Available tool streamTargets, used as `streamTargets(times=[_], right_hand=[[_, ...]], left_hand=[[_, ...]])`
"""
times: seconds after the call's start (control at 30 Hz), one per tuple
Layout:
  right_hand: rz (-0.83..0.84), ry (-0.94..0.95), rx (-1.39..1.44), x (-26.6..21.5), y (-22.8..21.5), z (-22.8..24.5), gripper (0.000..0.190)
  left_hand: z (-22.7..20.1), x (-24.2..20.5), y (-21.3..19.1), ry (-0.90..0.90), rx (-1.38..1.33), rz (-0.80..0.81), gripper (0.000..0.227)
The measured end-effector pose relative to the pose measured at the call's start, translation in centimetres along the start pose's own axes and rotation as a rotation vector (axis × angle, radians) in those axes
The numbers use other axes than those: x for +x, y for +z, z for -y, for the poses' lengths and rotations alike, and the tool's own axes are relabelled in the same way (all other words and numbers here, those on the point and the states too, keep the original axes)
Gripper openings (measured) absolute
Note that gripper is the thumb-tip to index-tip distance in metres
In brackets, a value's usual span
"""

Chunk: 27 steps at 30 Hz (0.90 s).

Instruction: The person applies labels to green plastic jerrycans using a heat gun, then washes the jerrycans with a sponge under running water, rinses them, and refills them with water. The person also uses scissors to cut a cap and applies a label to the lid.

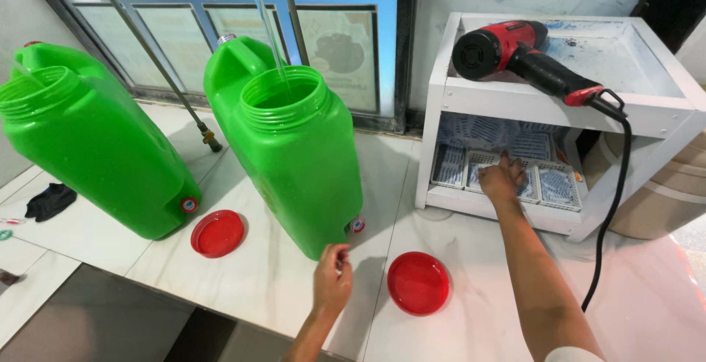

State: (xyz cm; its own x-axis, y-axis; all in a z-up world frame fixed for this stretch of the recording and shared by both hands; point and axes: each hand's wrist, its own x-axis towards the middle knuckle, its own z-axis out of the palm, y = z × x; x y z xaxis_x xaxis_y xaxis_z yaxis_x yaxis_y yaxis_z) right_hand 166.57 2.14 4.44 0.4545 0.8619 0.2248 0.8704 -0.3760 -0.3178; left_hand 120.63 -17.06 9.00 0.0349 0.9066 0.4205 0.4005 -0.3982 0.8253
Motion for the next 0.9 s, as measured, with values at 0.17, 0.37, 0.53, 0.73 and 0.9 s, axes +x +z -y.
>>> streamTargets(times=[0.17,0.37,0.53,0.73,0.9], right_hand=[[-0.289,-0.245,0.433,-5.4,-6.2,3.6,0.021],[0.408,-0.566,0.751,-16.9,-13.8,10.5,0.02],[0.695,-0.579,0.9,-18.1,-14.0,12.1,0.046],[-0.02,-0.597,0.38,-11.9,-17.4,14.3,0.024],[-0.44,-0.501,0.286,1.1,-22.4,11.4,0.026]], left_hand=[[-5.2,2.5,5.4,0.102,-0.238,0.125,0.022],[-7.6,5.4,10.3,-0.476,-0.622,0.233,0.027],[-4.8,3.0,8.1,-0.586,-0.66,0.19,0.017],[1.6,-0.6,0.7,-0.558,-0.431,-0.011,0.021],[4.8,-2.4,-6.5,-0.426,-0.359,-0.276,0.026]])
